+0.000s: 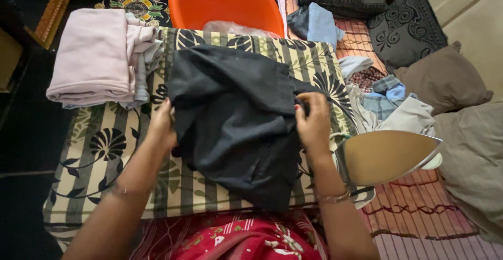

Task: The person irons a pair of black trousers, first spreading them out by hand on a padded surface, then smoothing different sections of the fabric with an iron while keeping the garment flat.

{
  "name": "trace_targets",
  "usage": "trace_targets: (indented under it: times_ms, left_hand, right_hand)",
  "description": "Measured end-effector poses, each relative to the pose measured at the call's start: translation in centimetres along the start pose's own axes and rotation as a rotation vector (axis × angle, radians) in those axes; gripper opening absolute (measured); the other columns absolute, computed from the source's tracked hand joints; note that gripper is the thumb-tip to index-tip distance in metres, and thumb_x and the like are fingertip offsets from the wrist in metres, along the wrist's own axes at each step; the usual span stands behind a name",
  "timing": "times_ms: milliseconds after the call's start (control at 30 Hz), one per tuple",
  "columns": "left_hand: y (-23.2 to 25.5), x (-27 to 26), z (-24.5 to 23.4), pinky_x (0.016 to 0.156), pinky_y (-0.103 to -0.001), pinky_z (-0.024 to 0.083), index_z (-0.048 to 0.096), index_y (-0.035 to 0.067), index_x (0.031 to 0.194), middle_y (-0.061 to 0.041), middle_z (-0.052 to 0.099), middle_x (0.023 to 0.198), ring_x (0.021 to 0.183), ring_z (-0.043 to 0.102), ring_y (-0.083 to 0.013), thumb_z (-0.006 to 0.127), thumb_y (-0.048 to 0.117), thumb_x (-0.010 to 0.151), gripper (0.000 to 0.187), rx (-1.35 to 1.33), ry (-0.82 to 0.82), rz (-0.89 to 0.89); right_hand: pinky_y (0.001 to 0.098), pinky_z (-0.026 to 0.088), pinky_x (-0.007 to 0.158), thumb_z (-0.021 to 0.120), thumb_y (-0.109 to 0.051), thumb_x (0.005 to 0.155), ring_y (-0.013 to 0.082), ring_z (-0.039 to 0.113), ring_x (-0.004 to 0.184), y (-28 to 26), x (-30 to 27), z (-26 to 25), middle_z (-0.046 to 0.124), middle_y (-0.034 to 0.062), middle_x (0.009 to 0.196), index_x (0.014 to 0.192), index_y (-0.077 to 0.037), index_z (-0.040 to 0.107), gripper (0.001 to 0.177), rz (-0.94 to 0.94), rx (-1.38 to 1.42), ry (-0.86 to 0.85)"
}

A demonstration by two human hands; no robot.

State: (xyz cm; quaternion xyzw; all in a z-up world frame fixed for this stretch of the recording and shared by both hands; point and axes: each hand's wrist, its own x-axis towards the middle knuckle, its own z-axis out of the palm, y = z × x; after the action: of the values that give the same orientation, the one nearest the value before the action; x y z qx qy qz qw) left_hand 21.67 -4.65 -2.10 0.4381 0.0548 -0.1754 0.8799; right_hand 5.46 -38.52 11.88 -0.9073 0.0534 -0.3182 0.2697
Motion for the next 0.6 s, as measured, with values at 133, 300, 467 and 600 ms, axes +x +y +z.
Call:
trace_targets:
  times_ms: [133,300,467,600]
  left_hand:
    - [-0.8,-5.8,1.1,0.114,-0.042,0.037,0.039,0.017,0.156,-0.003,0.047,0.155,0.138,0.047,-0.0203,0.042,0.060,0.100,0.071,0.021,0.103,-0.077]
    - [-1.7,-8.9,2.3,0.118,-0.040,0.031,0.026,0.007,0.161,-0.015,0.038,0.160,0.145,0.040,-0.0249,0.059,0.031,0.104,0.070,0.642,0.051,0.190]
    - [-2.0,-8.0,2.1,0.110,-0.036,0.041,0.028,0.012,0.160,-0.013,0.053,0.150,0.133,0.053,-0.0267,0.062,-0.003,0.082,0.086,0.318,0.030,0.029]
    - [-2.2,-6.0,0.4,0.112,-0.032,0.038,0.032,0.012,0.159,-0.010,0.052,0.152,0.136,0.051,-0.0233,0.055,-0.014,0.076,0.090,0.397,-0.041,0.166]
  right_hand:
    - [0.0530,0.040,0.109,0.089,-0.033,0.082,0.0460,0.043,0.138,6.8,3.2,3.9,0.041,0.0268,0.153,0.152,-0.003,0.043,0.089,-0.178,-0.048,-0.002]
    - [0.0482,0.050,0.093,0.091,-0.043,0.064,0.0428,0.062,0.111,5.7,7.2,8.7,0.056,0.0232,0.141,0.162,-0.011,0.029,0.120,-0.070,-0.080,-0.402]
    - [0.0431,0.056,0.087,0.088,-0.037,0.076,0.0344,0.073,0.100,7.8,9.4,10.6,0.075,0.0194,0.111,0.134,-0.014,0.067,0.065,-0.019,-0.122,-0.500]
    - [0.0356,0.057,0.090,0.080,-0.019,0.089,0.0249,0.073,0.100,9.3,12.1,10.8,0.077,0.0139,0.112,0.122,-0.003,0.073,0.037,0.152,0.584,-0.463]
